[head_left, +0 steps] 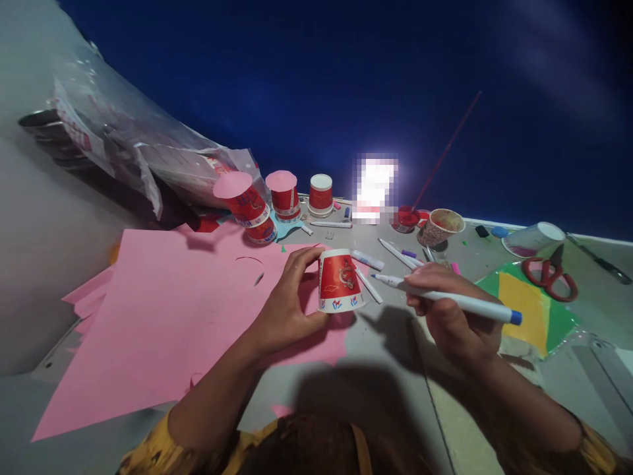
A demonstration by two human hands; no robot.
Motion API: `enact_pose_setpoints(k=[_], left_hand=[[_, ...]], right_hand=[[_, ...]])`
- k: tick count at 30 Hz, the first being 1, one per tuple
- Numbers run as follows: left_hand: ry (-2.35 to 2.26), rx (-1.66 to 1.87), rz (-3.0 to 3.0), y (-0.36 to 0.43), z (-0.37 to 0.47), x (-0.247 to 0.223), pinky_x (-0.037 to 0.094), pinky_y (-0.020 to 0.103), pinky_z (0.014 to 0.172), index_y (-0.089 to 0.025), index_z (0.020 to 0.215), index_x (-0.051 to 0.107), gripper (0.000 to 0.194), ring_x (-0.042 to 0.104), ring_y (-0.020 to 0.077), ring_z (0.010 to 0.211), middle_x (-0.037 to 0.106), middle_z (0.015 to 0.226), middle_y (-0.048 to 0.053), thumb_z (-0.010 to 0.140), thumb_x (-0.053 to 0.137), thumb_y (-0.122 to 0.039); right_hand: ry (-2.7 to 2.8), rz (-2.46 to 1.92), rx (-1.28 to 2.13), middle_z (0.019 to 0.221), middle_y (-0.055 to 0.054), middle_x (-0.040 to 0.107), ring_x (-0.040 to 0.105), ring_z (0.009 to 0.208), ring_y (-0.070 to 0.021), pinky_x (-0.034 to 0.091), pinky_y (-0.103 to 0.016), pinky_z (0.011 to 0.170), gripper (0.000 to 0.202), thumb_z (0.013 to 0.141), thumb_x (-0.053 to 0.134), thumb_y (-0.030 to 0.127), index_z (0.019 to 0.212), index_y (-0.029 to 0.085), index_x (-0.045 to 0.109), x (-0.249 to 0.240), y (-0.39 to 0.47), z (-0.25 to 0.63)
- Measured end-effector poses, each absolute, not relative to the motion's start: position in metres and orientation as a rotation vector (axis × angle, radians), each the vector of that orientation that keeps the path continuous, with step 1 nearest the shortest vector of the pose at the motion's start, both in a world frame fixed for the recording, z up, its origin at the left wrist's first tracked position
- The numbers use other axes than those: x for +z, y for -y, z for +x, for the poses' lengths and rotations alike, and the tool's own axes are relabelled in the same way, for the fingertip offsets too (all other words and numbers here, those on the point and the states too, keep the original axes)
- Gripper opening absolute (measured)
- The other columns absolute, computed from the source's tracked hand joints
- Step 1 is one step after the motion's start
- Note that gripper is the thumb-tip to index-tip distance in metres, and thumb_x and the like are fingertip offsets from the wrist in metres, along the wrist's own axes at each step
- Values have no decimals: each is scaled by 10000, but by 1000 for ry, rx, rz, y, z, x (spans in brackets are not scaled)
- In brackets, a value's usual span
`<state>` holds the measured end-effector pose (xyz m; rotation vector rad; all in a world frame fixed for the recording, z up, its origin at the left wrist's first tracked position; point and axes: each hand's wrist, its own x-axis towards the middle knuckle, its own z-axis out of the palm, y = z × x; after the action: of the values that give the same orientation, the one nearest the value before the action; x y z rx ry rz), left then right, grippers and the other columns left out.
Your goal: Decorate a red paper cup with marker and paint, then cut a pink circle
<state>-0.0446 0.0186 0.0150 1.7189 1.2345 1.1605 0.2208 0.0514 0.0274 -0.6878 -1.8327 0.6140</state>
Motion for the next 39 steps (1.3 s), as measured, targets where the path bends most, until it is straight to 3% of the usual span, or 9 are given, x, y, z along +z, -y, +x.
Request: enact_pose_setpoints(k=[4,10,39], left_hand=[[-1233,1146,1703,-17,-45,16,501,550,1218,-349,1503,455,877,476,346,1482,438,1573,81,714,755,-108],[-1208,1154,1714,-17,-44,16,498,544,1224,-354,1500,462,880,493,338,1466,452,1564,73,709,749,-94],[-1177,1136,1740,-17,-44,17,516,543,1189,-360,1486,468,884,505,342,1438,477,1521,67,689,735,-85]], right_hand=[[1825,-595,653,849,-63,784,743,770,-232,612,-412,781,163,987,668,220,1104,223,781,32,-42,219],[1917,-498,669,775,-39,753,709,651,-204,580,-348,636,146,927,695,123,1026,222,736,38,-43,210],[1944,-498,650,751,-15,724,678,613,-184,540,-317,591,158,918,675,93,1006,220,706,42,-46,209]])
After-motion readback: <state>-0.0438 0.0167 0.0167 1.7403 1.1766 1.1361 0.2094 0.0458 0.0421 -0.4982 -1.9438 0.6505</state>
